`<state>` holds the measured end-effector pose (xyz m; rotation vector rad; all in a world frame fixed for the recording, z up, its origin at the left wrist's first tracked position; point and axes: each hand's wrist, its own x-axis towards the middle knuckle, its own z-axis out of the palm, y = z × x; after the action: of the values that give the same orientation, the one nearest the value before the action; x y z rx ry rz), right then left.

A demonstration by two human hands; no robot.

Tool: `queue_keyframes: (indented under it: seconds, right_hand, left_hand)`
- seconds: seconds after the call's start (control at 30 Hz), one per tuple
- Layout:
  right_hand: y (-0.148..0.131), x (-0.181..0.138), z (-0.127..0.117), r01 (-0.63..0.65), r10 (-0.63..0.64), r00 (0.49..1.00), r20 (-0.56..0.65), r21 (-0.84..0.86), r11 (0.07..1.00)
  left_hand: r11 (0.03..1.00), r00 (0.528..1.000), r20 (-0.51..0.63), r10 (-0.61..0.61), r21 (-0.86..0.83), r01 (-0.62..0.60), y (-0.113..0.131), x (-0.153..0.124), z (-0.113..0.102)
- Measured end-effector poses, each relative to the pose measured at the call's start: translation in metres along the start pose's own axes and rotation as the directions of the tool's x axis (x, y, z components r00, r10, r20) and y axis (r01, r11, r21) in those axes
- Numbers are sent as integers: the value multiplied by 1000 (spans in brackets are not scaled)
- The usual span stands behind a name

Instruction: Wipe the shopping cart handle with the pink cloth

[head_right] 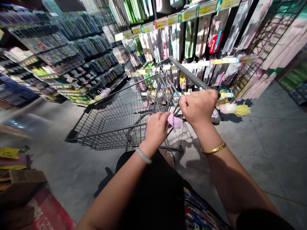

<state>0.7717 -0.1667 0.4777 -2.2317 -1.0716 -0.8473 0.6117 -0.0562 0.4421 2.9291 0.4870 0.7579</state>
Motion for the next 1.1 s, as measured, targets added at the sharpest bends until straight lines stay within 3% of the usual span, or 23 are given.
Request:
queue_keyframes:
  seconds: [0.1, 0.2, 0.33, 0.43, 0.5, 0.6, 0.73, 0.87, 0.97, 1.1]
  right_hand:
    - [2, -1, -4, 48, -48, 999, 17, -8, 999]
    - [4, -1, -7, 87, -86, 996, 5, -28, 996]
    - [2, -2, -8, 72, -72, 997, 10, -21, 997]
    - [1, -1, -8, 63, -62, 998, 20, -22, 998]
    - [1, -1, -7, 60, -59, 998, 25, -23, 998]
    - [1, -1, -6, 58, -57, 998, 26, -31, 998]
    - [0, 0, -4, 32, -31, 999, 11, -43, 999]
    - [1, 1, -6, 55, -56, 998, -9, -95, 994]
    - [3, 0, -9, 123, -127, 992, -15, -143, 982]
    - [5, 0, -8, 169, -179, 983, -51, -159, 973]
  left_hand:
    - [1000, 999, -43, 4, -4, -5, 18, 7, 14]
    - [998, 996, -75, 58, -4, -59, 9, -7, 23]
    - [988, 979, -136, 151, -5, -153, -36, -39, 28]
    - [960, 937, -212, 279, 20, -281, -80, -58, 22]
    - [952, 914, -267, 307, 67, -300, -102, -65, 14]
    - [972, 916, -325, 235, 90, -217, -109, -64, 5]
    - [998, 907, -416, 68, 38, -58, -69, -52, 12]
    - [983, 951, -250, 183, 82, -167, -39, -39, 19]
    - [980, 966, -171, 195, 7, -197, -59, -40, 6]
    - [993, 968, -248, 22, -106, -49, -112, -66, -21]
